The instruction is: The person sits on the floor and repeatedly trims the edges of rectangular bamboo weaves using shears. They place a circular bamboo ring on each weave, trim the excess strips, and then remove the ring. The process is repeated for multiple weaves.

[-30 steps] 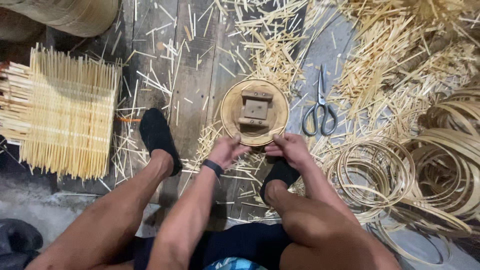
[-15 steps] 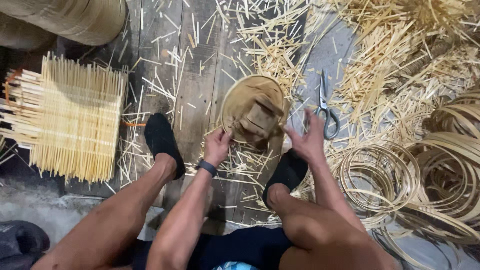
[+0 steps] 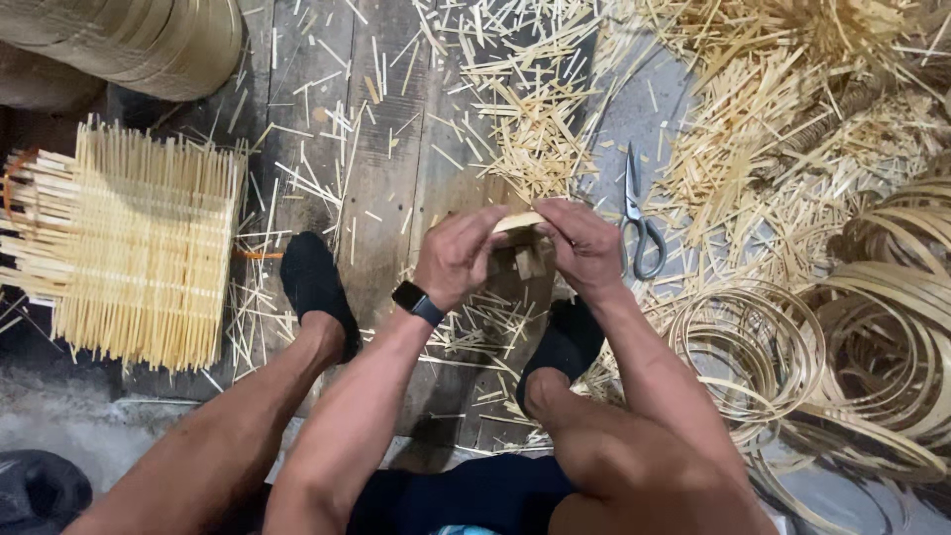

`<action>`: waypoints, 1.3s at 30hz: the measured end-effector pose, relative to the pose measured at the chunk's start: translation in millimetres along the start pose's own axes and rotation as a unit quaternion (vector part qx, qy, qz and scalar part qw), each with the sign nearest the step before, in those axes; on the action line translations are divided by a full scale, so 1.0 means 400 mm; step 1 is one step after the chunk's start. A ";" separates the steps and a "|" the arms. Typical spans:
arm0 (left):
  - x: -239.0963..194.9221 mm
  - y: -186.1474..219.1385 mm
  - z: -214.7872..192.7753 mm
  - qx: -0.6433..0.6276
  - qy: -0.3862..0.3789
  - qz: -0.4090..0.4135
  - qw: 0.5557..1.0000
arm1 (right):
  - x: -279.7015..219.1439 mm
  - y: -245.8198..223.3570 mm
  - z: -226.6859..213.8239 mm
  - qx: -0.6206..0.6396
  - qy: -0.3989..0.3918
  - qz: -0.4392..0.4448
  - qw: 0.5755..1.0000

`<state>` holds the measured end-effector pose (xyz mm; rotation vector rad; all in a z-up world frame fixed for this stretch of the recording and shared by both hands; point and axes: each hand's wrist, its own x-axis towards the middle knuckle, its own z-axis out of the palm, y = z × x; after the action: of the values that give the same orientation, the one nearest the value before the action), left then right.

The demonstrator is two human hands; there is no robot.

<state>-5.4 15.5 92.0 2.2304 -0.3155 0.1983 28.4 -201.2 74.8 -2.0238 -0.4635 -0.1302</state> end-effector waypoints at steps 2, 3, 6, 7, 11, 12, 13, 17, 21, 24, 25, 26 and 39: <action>-0.007 -0.005 0.017 0.026 0.043 0.022 0.998 | -0.006 0.013 0.021 -0.020 0.027 -0.019 0.999; -0.017 -0.006 0.020 0.039 0.064 0.032 0.997 | -0.013 0.018 0.028 -0.011 0.032 -0.019 0.999; -0.012 -0.013 0.018 0.055 0.052 0.027 0.997 | 0.004 0.025 0.025 -0.004 0.024 0.000 1.000; -0.009 -0.017 0.015 0.050 0.051 0.021 0.997 | 0.008 0.022 0.019 -0.012 0.004 0.028 1.000; -0.018 -0.048 0.003 -0.051 0.039 -0.100 0.993 | -0.021 0.002 0.002 -0.093 -0.029 0.067 0.993; -0.023 -0.054 0.006 -0.097 0.038 -0.158 0.982 | -0.038 -0.004 0.007 -0.053 -0.050 0.113 0.991; -0.029 -0.056 0.010 -0.089 0.053 -0.144 0.984 | -0.059 -0.012 0.020 -0.013 -0.070 0.159 0.985; -0.025 -0.025 0.054 -0.061 0.012 -0.232 0.971 | -0.093 0.011 0.117 0.059 -0.056 0.246 0.966; -0.001 0.021 0.074 0.011 0.030 -0.176 0.984 | -0.107 0.077 0.167 0.296 0.038 0.426 0.854; 0.017 0.034 0.066 0.014 -0.021 -0.321 0.947 | -0.126 0.118 0.178 0.326 0.025 0.474 0.817; 0.016 0.037 0.066 0.029 0.003 -0.294 0.955 | -0.138 0.130 0.181 0.327 0.026 0.434 0.839; 0.017 0.036 0.065 0.045 0.029 -0.267 0.962 | -0.145 0.141 0.186 0.329 0.024 0.391 0.859; -0.042 -0.111 0.046 -0.038 0.117 -0.160 0.980 | -0.142 0.090 0.204 0.303 0.043 0.331 0.893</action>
<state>-7.9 30.7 43.6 2.1212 0.1601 0.2669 -18.8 -160.3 -10.3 -1.4448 0.2448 0.3118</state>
